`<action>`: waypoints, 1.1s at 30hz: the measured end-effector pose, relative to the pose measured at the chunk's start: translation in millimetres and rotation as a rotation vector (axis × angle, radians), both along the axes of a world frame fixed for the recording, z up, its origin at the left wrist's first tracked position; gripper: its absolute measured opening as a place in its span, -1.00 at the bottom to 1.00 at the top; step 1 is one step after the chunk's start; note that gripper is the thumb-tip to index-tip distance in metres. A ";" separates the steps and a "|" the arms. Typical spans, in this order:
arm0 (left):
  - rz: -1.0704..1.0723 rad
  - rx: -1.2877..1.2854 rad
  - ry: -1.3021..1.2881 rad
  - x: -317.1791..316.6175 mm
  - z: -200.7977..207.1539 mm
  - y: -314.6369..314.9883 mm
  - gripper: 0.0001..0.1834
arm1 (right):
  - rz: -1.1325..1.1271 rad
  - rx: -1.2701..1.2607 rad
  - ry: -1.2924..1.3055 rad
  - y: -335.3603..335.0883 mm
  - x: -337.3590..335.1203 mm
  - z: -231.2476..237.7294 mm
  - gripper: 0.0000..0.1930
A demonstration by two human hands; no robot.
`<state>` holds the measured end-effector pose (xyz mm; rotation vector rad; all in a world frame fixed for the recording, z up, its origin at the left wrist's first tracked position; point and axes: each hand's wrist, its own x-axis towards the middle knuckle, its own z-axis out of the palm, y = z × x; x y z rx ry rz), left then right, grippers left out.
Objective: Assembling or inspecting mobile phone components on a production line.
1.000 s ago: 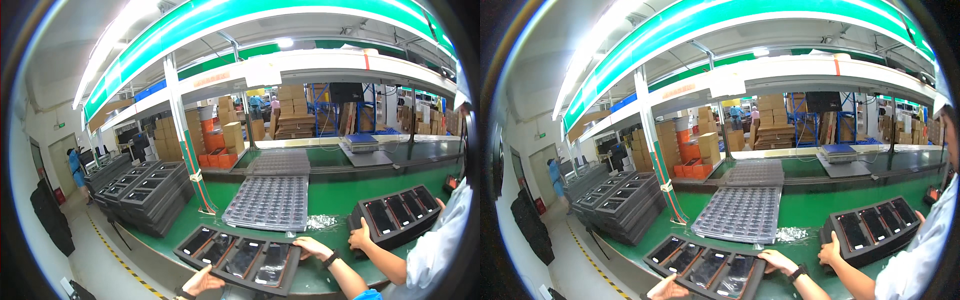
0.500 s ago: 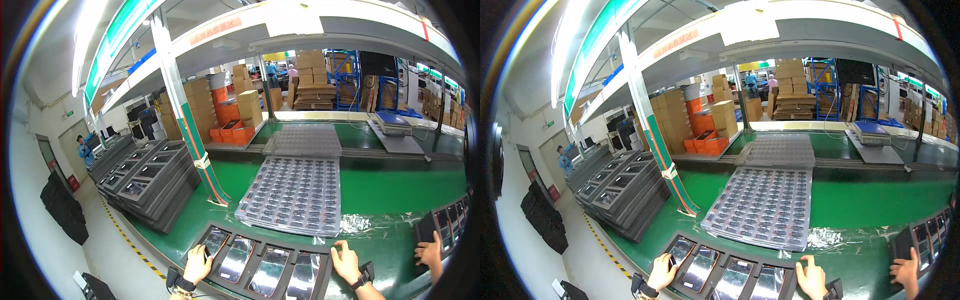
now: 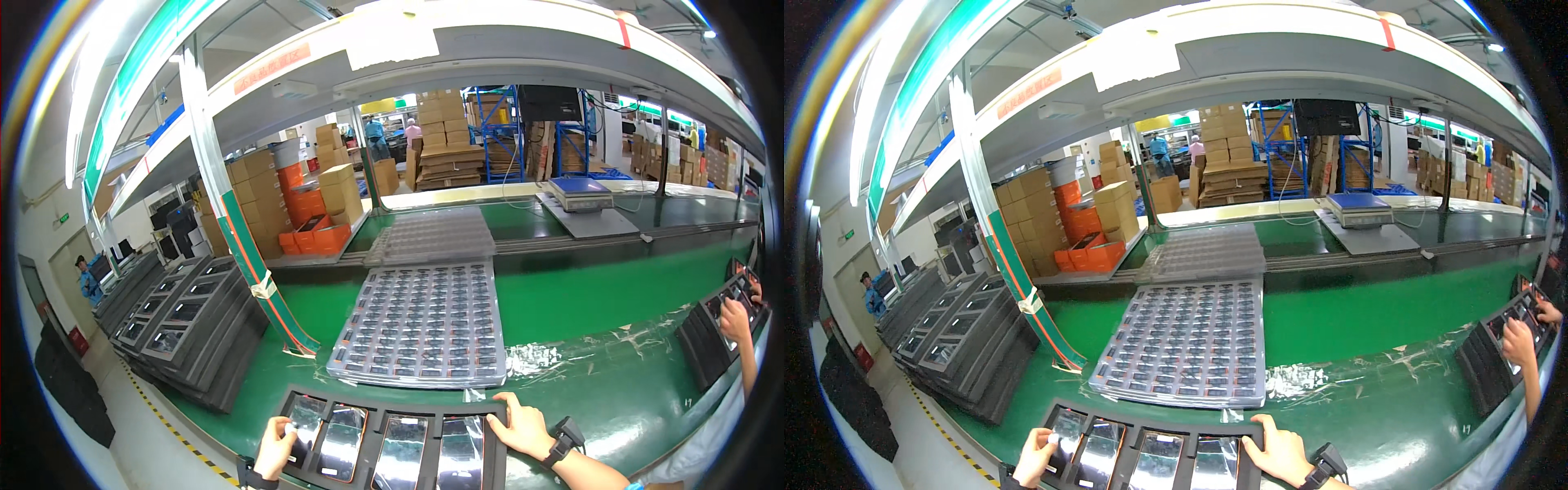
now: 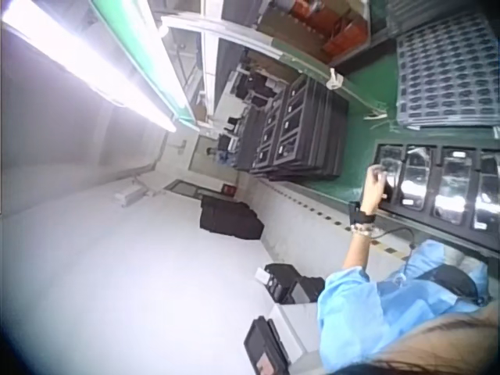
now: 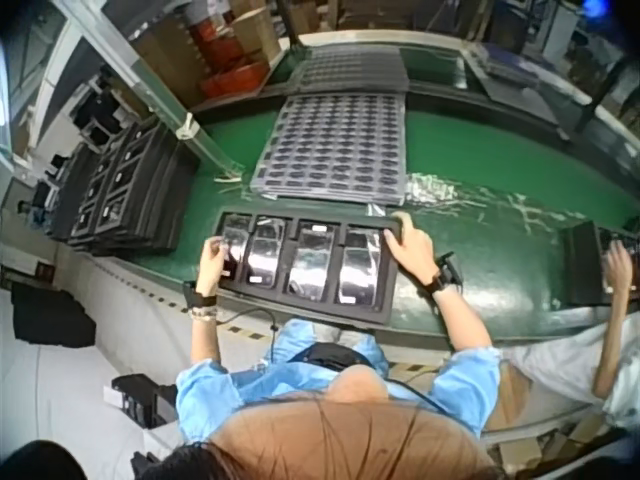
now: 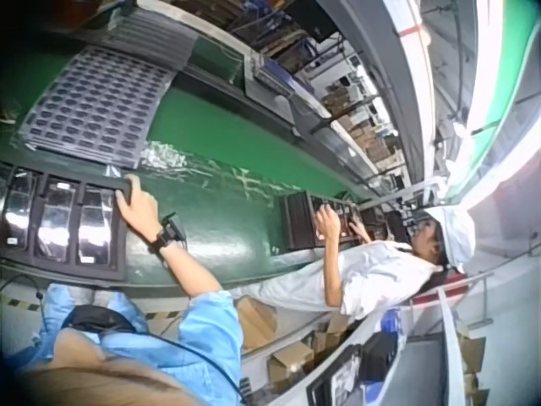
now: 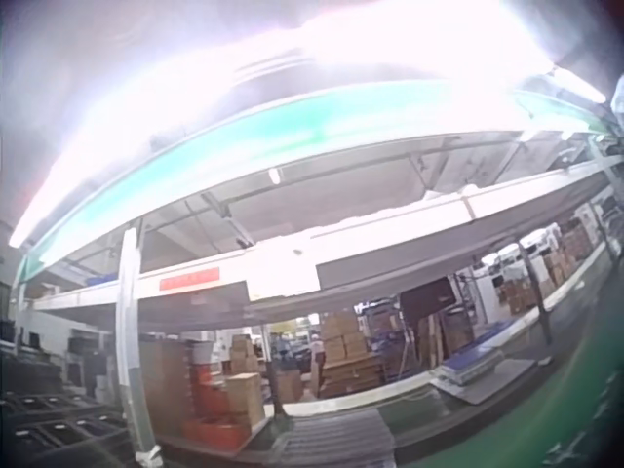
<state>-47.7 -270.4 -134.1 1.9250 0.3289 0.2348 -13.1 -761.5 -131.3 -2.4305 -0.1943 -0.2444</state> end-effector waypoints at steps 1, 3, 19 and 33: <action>0.037 0.072 -0.023 2.0 4.3 -0.6 -0.50 | -0.001 -0.010 -0.010 -1.7 0.0 -4.3 -0.50; 0.108 0.173 -0.019 0.0 25.6 -11.5 -0.35 | -0.005 0.012 0.015 -0.2 -3.3 1.1 -0.48; -0.185 0.187 0.000 1.3 12.6 -89.9 -0.26 | 0.014 0.013 0.008 -1.2 -4.0 3.9 -0.49; -0.183 -0.131 0.161 10.9 14.7 -88.1 0.04 | 0.022 0.003 -0.059 -2.1 -3.6 -0.4 -0.54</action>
